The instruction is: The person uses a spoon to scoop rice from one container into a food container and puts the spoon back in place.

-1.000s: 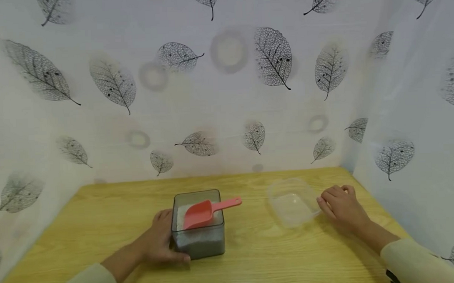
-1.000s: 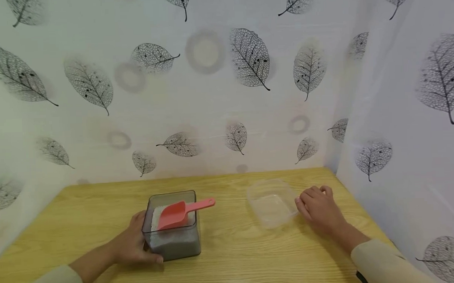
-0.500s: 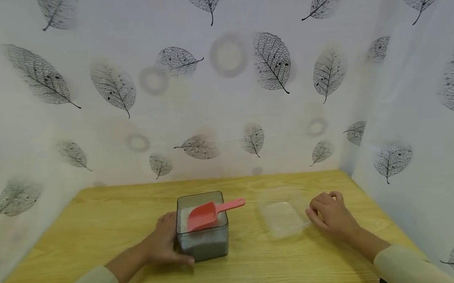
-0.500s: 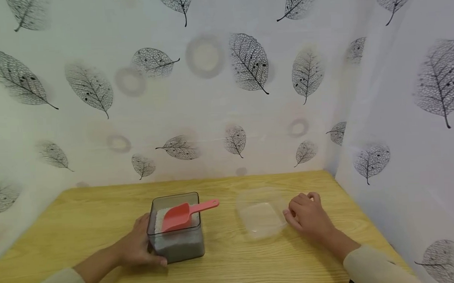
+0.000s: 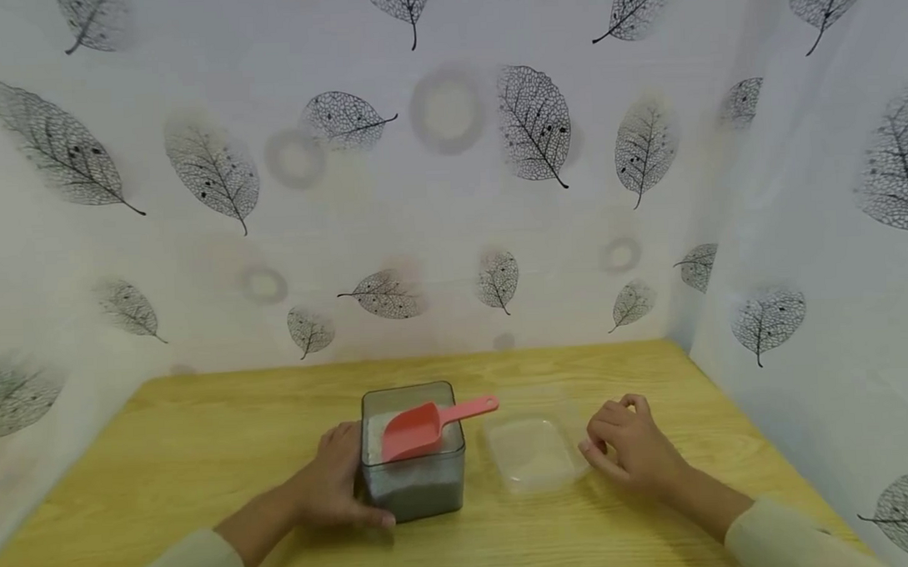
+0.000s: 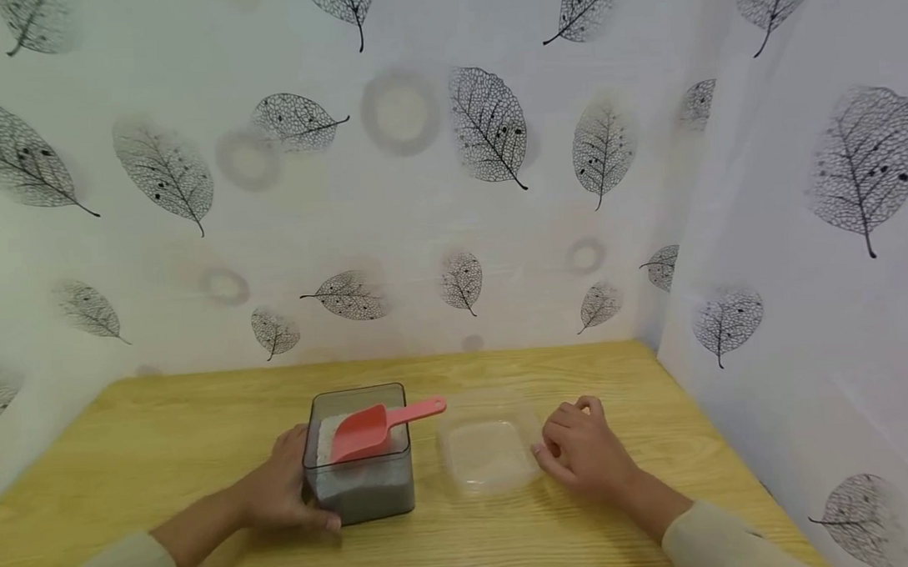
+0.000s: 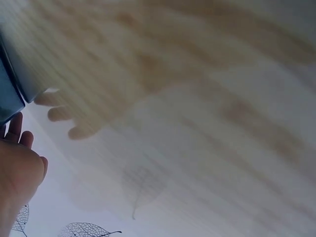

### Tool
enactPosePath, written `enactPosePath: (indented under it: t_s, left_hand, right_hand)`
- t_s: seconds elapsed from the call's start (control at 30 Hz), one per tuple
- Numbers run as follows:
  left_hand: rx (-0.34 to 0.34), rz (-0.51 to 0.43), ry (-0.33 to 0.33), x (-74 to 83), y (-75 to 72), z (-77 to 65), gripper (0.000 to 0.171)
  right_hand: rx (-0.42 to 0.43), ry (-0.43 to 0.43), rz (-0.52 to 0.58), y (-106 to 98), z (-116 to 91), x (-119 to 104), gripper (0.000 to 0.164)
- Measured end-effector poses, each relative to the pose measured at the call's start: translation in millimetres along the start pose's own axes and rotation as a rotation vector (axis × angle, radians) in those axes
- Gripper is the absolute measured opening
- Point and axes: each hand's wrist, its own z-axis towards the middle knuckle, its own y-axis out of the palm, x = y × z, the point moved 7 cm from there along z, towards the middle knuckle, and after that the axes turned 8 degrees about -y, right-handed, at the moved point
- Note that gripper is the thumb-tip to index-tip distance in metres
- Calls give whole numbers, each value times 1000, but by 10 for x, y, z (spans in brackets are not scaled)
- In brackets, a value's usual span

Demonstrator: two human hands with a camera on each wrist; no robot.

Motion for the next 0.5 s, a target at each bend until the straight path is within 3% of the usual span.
enactPosePath:
  t_s: [0.27, 0.5]
  left_hand:
    - [-22, -6, -55, 56, 19, 50, 111]
    - [-33, 30, -48, 74, 31, 77, 113]
  right_hand:
    - [34, 26, -16, 16, 99, -60, 31]
    - [51, 64, -21, 29, 95, -48, 33]
